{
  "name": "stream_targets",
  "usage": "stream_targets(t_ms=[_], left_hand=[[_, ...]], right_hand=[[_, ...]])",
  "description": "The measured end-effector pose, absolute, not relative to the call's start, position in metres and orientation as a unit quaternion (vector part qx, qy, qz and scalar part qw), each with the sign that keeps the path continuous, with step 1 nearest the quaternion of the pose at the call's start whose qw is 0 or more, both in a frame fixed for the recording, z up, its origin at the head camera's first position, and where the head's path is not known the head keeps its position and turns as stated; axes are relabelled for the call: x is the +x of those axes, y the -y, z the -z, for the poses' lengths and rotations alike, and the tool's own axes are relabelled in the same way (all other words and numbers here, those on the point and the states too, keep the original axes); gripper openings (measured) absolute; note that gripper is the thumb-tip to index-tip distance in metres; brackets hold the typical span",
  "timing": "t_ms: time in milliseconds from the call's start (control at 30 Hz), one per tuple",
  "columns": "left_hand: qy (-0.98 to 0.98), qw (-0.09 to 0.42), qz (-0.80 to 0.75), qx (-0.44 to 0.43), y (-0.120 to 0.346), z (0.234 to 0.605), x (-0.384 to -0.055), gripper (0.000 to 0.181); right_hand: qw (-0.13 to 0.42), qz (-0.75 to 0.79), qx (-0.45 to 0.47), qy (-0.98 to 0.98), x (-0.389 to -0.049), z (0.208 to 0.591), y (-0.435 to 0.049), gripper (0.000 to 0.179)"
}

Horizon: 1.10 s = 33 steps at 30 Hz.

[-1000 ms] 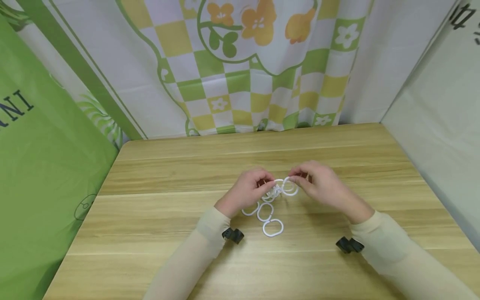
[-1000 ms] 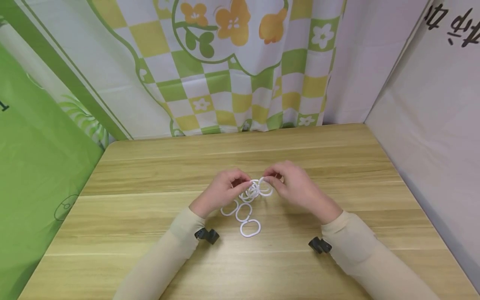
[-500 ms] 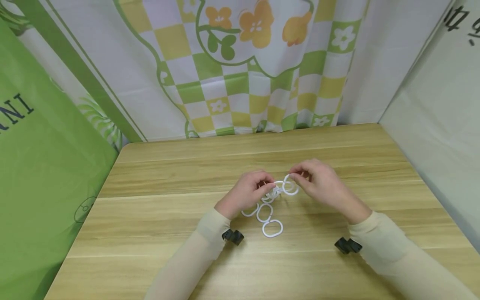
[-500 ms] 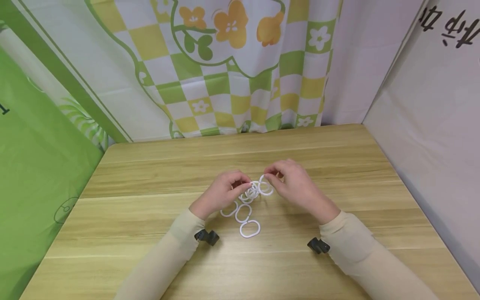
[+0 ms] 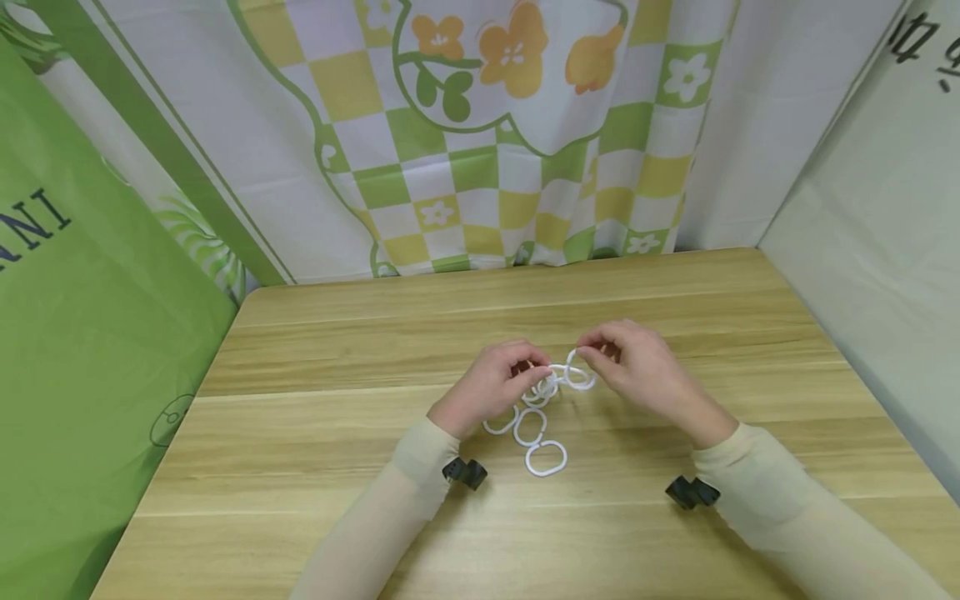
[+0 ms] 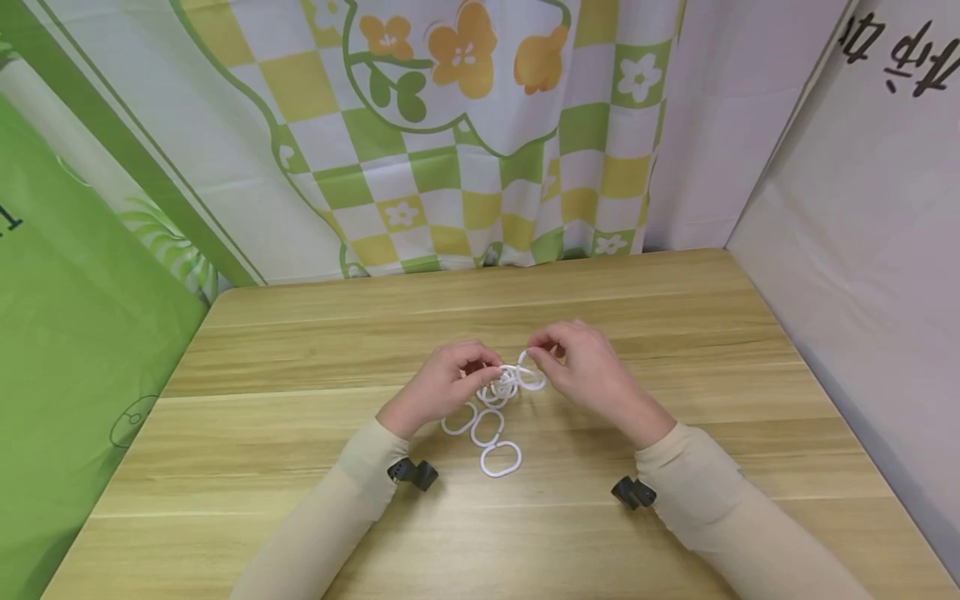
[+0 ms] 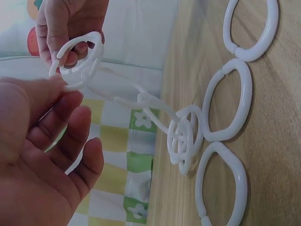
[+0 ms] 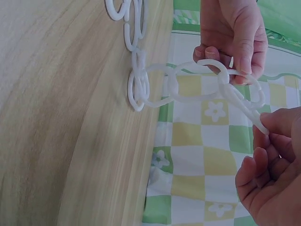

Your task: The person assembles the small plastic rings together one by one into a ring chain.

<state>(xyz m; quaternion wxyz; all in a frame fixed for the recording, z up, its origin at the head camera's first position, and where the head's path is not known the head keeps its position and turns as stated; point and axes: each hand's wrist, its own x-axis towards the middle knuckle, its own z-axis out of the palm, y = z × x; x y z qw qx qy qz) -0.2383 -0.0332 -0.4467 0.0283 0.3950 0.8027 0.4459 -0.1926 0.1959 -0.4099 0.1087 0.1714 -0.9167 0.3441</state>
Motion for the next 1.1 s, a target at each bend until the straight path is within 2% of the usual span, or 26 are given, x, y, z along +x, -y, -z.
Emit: stream_targets(t_ms=[167,600,767,1100], left_hand=[[-0.803,0.056,-0.459,0.376,0.036,0.446,-0.238,0.014],[-0.800,0.048,-0.486,0.348,0.035,0.446,-0.239,0.016],[-0.804,0.028,-0.499,0.323,0.040,0.442,-0.242,0.014],[-0.816,-0.025,-0.507,0.275,0.056,0.435,-0.254,0.014]], right_hand=[[0.123,-0.362,0.160,0.910,-0.192,0.410,-0.192,0.008],[0.131,-0.458,0.137,0.869,-0.190,0.410,-0.177,0.008],[0.110,-0.505,0.135,0.846,-0.191,0.416,-0.175,0.007],[0.064,-0.477,0.140,0.865,-0.191,0.429,-0.170,0.010]])
